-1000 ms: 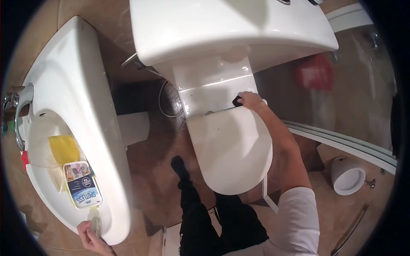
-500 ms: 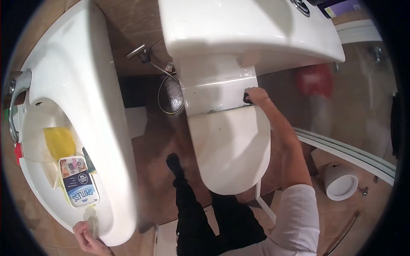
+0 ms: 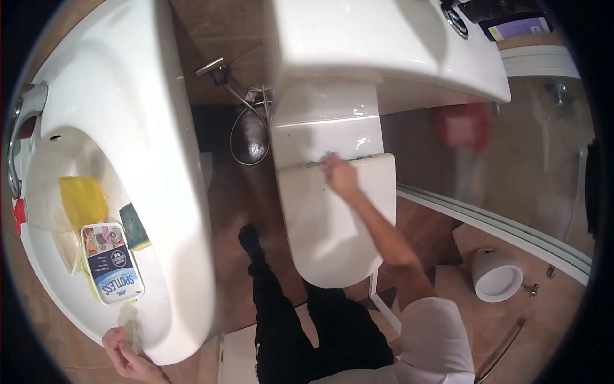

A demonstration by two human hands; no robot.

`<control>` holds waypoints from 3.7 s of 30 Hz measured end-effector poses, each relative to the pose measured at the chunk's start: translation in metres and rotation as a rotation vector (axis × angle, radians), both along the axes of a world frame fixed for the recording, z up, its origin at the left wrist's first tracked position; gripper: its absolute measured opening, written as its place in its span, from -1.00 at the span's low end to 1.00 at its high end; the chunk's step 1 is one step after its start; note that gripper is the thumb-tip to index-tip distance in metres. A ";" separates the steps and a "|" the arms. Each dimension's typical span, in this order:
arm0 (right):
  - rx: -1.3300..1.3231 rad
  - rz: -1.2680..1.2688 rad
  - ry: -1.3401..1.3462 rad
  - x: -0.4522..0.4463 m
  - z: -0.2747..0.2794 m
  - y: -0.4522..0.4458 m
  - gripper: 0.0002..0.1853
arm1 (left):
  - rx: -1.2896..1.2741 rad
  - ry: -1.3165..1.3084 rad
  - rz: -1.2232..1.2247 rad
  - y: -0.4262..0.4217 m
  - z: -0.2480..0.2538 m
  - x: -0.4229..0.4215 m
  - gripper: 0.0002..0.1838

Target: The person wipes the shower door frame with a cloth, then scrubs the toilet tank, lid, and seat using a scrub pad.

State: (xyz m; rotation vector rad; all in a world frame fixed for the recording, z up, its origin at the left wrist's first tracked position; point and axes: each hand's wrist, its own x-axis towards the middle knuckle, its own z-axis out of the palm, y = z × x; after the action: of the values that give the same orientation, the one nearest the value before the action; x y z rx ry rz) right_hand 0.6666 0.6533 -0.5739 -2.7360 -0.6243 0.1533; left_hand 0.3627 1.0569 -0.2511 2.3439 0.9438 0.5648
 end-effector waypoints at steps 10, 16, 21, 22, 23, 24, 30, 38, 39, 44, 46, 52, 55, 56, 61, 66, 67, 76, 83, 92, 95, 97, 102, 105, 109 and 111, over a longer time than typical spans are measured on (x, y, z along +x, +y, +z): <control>0.066 -0.248 -0.141 -0.019 -0.013 -0.012 -0.83 | -0.041 0.001 0.010 0.005 -0.002 -0.008 -0.84; -0.022 -0.283 -0.111 0.001 -0.006 -0.058 -0.79 | -0.016 -0.032 -0.015 0.013 -0.007 -0.014 -0.80; -0.098 -0.362 -0.046 -0.014 -0.016 -0.041 -0.70 | 0.326 -0.351 0.268 -0.020 -0.009 0.013 -0.70; -0.110 -0.183 -0.073 -0.029 -0.016 -0.015 -0.69 | 0.432 -0.364 -0.058 -0.028 -0.017 -0.004 -0.54; 0.046 -0.121 -0.016 -0.038 0.004 0.010 -0.69 | 0.535 -0.367 -0.382 -0.038 -0.020 -0.040 -0.31; 0.067 -0.113 -0.011 -0.038 0.012 0.011 -0.68 | 0.439 -0.294 -0.535 -0.070 -0.026 -0.057 -0.43; -0.091 -0.295 0.016 0.002 0.024 -0.071 -0.74 | -0.334 0.285 -0.509 -0.265 -0.196 0.085 -0.04; 0.151 -0.051 -0.104 -0.017 -0.007 -0.049 -0.65 | -0.736 1.168 -0.123 -0.314 -0.317 0.163 0.61; 0.051 -0.104 -0.153 -0.003 -0.006 -0.081 -0.69 | -0.734 1.175 -0.114 -0.313 -0.313 0.164 0.61; 0.193 -0.413 0.125 -0.021 -0.013 -0.048 -0.58 | -0.767 1.262 -0.049 -0.311 -0.302 0.180 0.63; 0.069 -0.141 0.068 -0.062 -0.010 0.025 -0.47 | -0.780 1.230 -0.072 -0.321 -0.369 0.146 0.61; 0.081 -0.259 0.121 -0.063 -0.003 -0.114 -0.65 | -0.801 1.262 -0.087 -0.311 -0.315 0.170 0.62; 0.051 -0.576 0.047 -0.052 0.024 -0.116 -0.60 | -0.797 1.243 -0.071 -0.311 -0.308 0.172 0.64; 0.117 -0.645 0.002 -0.056 0.011 -0.096 -0.54 | -0.795 1.217 -0.052 -0.309 -0.302 0.178 0.65; -0.155 0.185 0.303 -0.078 0.026 -0.009 -0.55 | -0.765 1.197 -0.034 -0.315 -0.299 0.174 0.66; -0.026 -0.348 0.080 0.008 0.033 -0.109 -0.57 | -0.805 1.191 -0.054 -0.307 -0.299 0.177 0.66; 0.027 -0.384 0.174 0.005 0.030 -0.102 -0.58 | -0.815 1.197 -0.054 -0.310 -0.298 0.174 0.66; -0.067 -0.132 0.136 0.026 0.025 -0.085 -0.72 | -0.809 1.199 -0.081 -0.307 -0.300 0.175 0.62; 0.020 0.171 0.137 0.015 0.020 -0.031 -0.67 | -0.803 1.166 -0.054 -0.308 -0.304 0.174 0.62; 0.044 0.203 0.182 0.015 0.027 -0.043 -0.67 | -0.774 1.114 -0.081 -0.314 -0.309 0.167 0.63; -0.010 0.238 0.106 0.027 0.024 -0.079 -0.56 | -0.791 1.106 -0.094 -0.311 -0.306 0.168 0.63; -0.059 0.141 0.234 0.031 0.037 -0.080 -0.58 | -0.811 1.114 -0.097 -0.312 -0.309 0.167 0.62; -0.023 0.185 0.297 0.023 0.031 -0.039 -0.63 | -0.703 1.065 -0.098 -0.318 -0.315 0.161 0.56; -0.092 0.211 0.220 0.040 0.036 -0.072 -0.65 | -0.704 1.044 -0.097 -0.316 -0.314 0.161 0.55; -0.136 0.022 0.226 0.018 0.015 -0.059 -0.60 | -0.770 1.037 -0.100 -0.315 -0.311 0.164 0.62; -0.043 0.043 0.156 -0.014 -0.001 -0.001 -0.57 | -0.786 1.053 -0.078 -0.313 -0.309 0.166 0.62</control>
State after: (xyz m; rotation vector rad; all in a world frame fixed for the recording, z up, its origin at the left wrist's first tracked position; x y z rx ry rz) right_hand 0.6526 0.6527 -0.5749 -2.7192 -0.6429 0.3908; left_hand 0.5289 0.7437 -0.5602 1.8086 1.1696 -1.0212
